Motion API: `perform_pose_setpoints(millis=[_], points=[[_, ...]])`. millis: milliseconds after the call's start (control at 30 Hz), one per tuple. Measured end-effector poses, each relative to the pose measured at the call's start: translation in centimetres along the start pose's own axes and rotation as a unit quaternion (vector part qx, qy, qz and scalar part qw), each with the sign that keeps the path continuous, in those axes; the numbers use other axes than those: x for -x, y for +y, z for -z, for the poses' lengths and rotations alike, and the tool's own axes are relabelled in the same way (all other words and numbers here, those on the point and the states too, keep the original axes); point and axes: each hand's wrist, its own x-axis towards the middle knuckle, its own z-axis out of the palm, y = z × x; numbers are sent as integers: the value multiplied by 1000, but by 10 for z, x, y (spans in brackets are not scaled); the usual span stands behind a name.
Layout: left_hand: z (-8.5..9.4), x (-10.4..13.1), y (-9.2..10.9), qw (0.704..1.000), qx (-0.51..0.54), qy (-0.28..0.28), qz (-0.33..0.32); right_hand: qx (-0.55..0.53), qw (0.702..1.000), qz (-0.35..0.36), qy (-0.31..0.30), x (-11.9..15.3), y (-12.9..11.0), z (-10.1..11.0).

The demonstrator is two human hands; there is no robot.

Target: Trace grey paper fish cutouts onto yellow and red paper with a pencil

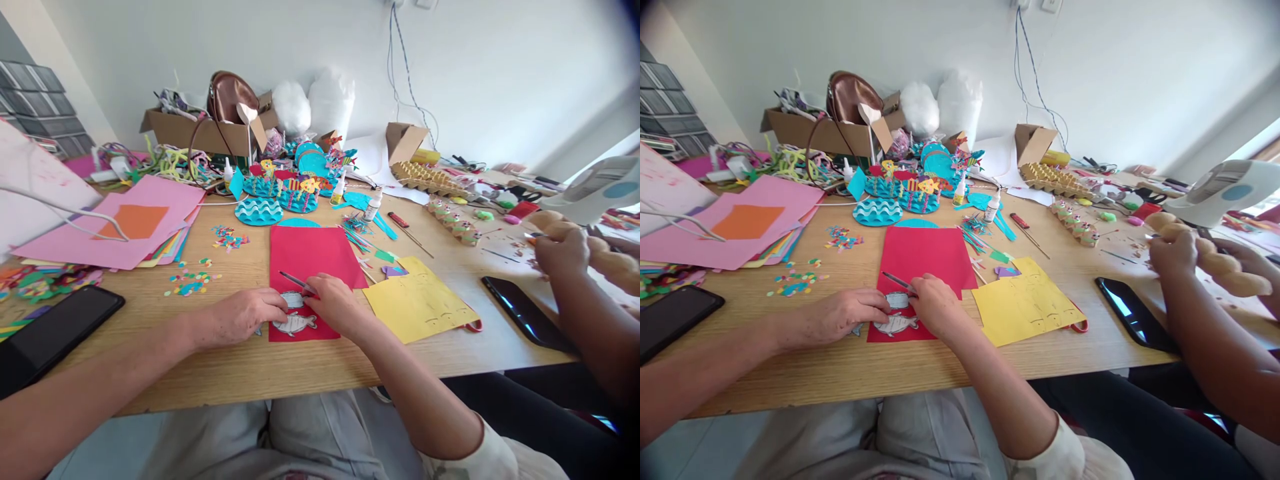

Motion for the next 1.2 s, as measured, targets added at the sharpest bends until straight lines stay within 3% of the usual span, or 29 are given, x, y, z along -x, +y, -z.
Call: perform_pose_setpoints(millis=[100,167,300,433,500,700,933,1100,1200], points=[[-1,0,-2,1000,-1,5,-1,-12,1000,-6,17,4,-2,6],[-2,0,-4,1000,-9,15,-3,-65,995,1,72,10,-2,13],[-1,-4,-6,999,-7,35,-9,-258,936,49,236,34,1,31],[3,-12,-9,1000,-1,10,-12,-381,881,40,279,63,4,40],[5,-15,-11,1000,-1,-9,-10,-423,861,36,281,74,7,39],[6,-21,-18,999,22,-17,-16,-488,844,-18,224,88,17,19],[6,-22,-18,998,49,-10,-23,-588,782,-37,206,96,6,10],[7,-21,-16,998,61,-1,-16,-698,702,41,135,90,7,12],[6,-20,-16,998,65,4,-16,-709,695,65,105,85,13,5]])
